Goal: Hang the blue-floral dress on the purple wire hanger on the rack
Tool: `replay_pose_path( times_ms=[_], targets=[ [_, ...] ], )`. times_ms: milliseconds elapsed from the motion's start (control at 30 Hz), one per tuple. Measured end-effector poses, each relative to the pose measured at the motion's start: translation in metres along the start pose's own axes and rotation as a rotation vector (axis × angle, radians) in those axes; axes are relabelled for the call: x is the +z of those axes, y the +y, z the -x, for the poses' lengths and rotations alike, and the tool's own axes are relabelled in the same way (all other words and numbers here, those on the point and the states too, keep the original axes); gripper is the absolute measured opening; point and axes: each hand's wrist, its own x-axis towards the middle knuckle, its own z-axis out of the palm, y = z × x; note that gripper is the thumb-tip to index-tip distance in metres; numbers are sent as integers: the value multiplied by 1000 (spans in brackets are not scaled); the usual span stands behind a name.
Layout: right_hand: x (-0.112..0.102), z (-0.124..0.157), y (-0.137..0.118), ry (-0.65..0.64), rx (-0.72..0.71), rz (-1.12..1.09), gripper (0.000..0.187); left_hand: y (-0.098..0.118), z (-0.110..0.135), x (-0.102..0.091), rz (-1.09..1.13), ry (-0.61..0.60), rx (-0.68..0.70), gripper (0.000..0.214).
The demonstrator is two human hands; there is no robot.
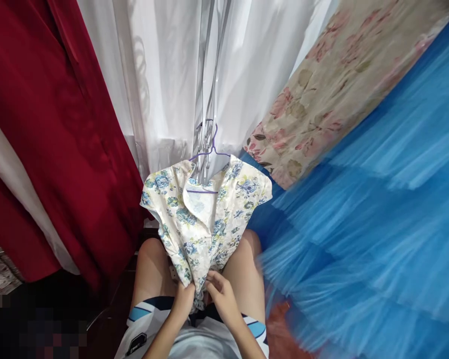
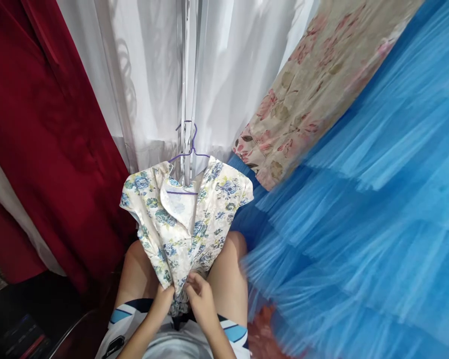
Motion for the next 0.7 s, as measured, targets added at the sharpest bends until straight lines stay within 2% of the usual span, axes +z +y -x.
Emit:
replay_pose_path(
  times_ms=[100, 200, 300, 400, 500, 633, 700],
  targets=[
    [5, 4, 4, 53, 9, -40, 42, -2, 2, -10, -3, -34, 17, 41],
    [7, -3, -3, 122, -31, -50, 42, -2, 3, -18, -8, 19, 40, 40],
    [8, -22, -32, 183, -132, -12, 34, 1, 5, -18, -21, 48, 50, 37],
    [9, -43, -67, 186, -236, 34, 27, 5, 8, -14, -37, 47, 59, 35],
    [12, -52, -90, 193, -306, 96, 29, 4, 10, -11, -65, 21, 62, 34],
    [11, -40, -96, 196, -321, 107, 33, 3, 9, -10, -61, -68, 87, 33],
    [7, -27, -98, 195, -312, 114, 33, 18, 8, -9, -75, 13, 159, 41]
  ],
)
